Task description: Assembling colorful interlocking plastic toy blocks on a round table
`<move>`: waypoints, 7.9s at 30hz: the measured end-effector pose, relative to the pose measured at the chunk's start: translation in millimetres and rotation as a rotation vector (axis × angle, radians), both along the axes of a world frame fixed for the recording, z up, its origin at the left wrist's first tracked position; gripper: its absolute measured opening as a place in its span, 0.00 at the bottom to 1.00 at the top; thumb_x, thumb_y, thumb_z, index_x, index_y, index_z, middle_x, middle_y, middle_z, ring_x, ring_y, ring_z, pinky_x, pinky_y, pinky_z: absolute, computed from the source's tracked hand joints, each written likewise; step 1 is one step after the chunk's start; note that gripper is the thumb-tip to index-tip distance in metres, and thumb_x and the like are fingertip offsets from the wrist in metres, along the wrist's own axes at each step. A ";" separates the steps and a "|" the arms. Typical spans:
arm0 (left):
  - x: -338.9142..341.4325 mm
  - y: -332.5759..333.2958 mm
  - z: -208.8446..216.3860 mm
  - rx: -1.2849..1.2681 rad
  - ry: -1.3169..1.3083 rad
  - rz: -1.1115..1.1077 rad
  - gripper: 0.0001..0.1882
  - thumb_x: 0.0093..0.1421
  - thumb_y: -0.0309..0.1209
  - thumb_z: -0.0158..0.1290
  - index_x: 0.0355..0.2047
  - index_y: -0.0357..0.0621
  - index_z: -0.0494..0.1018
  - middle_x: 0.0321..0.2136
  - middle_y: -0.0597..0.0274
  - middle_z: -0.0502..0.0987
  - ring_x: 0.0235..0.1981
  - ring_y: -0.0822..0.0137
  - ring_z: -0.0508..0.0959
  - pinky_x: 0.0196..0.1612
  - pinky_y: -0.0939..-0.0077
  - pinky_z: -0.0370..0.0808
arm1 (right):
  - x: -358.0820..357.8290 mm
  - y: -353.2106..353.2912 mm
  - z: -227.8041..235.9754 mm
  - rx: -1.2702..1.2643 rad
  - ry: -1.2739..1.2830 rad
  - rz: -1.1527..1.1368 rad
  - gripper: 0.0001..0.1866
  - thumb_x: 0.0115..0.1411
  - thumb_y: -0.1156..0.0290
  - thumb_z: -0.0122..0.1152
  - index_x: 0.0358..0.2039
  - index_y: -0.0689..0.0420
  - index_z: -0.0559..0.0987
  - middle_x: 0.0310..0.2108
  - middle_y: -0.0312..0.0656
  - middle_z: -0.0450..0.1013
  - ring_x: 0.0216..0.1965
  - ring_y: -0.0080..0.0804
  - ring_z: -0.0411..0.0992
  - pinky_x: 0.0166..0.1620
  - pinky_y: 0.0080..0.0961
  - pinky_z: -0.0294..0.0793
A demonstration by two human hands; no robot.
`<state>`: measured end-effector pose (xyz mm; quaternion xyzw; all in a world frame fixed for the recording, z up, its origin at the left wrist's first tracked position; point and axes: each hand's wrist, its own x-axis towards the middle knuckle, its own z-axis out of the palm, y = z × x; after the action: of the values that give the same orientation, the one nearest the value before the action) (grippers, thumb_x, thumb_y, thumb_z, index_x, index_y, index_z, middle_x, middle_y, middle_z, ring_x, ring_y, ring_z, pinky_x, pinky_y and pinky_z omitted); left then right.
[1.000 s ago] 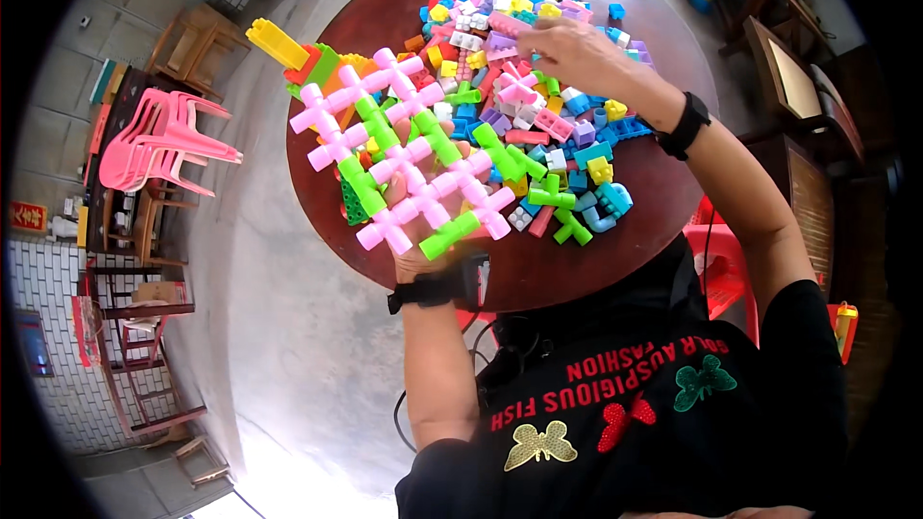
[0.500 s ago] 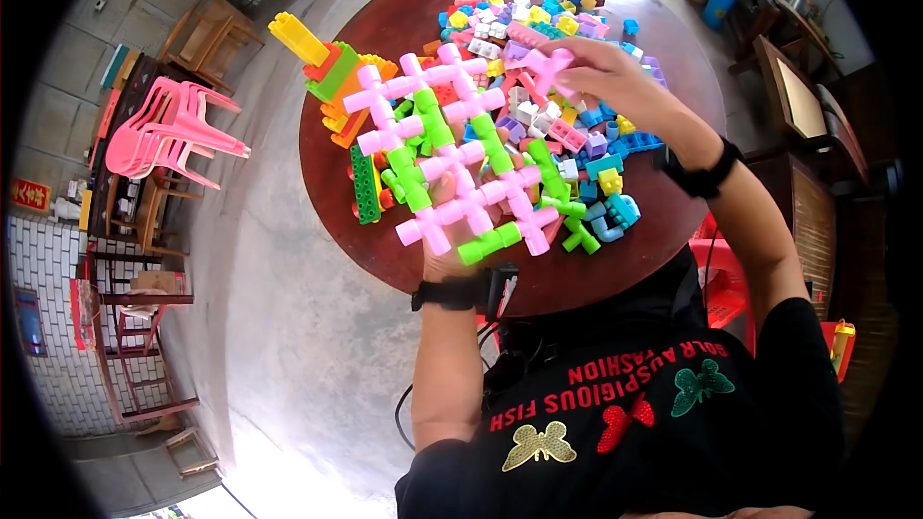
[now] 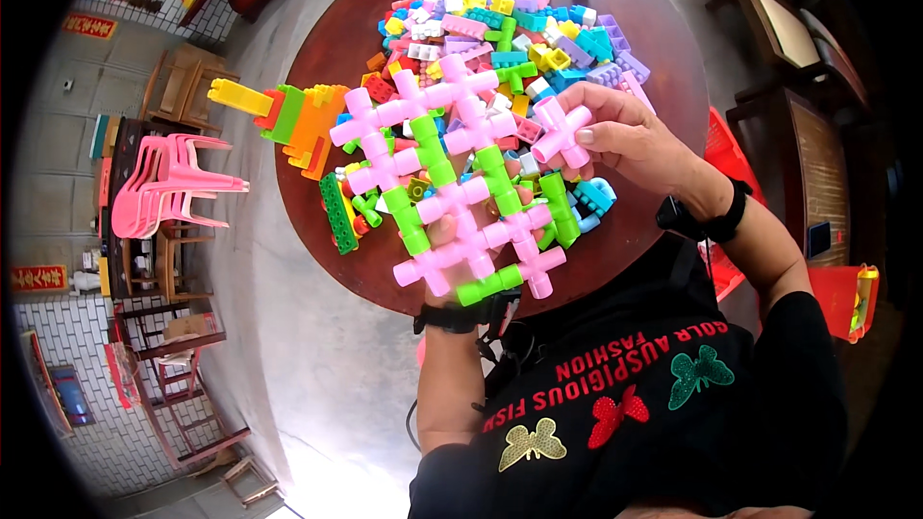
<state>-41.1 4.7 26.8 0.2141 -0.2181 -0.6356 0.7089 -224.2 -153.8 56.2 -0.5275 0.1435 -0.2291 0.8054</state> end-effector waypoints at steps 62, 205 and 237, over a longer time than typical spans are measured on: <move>-1.1 9.7 -6.1 0.180 0.001 -0.116 0.47 0.44 0.55 0.58 0.57 0.37 0.58 0.45 0.47 0.72 0.41 0.49 0.77 0.40 0.53 0.77 | -9.4 2.5 3.1 -0.222 0.149 0.102 0.11 0.60 0.69 0.50 0.40 0.60 0.73 0.25 0.31 0.66 0.25 0.15 0.64 0.28 0.15 0.64; 39.5 -8.5 -26.1 -0.171 0.210 -0.019 0.37 0.57 0.50 0.50 0.63 0.49 0.52 0.57 0.46 0.62 0.55 0.49 0.67 0.55 0.41 0.65 | -24.7 -67.2 -31.7 -0.701 0.507 -0.320 0.05 0.57 0.74 0.56 0.34 0.58 0.71 0.26 0.34 0.71 0.25 0.18 0.69 0.26 0.17 0.68; -1.1 4.2 -9.3 0.188 0.266 -0.517 0.30 0.60 0.44 0.48 0.57 0.37 0.58 0.50 0.44 0.66 0.39 0.43 0.75 0.43 0.39 0.72 | 3.4 -59.3 -6.5 -1.213 0.348 -0.369 0.11 0.49 0.82 0.61 0.34 0.59 0.72 0.30 0.37 0.70 0.27 0.23 0.69 0.32 0.20 0.69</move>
<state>-42.2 8.9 17.6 0.1309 -0.1107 -0.8350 0.5229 -220.8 -213.1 49.8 -0.8841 0.2050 -0.3150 0.2777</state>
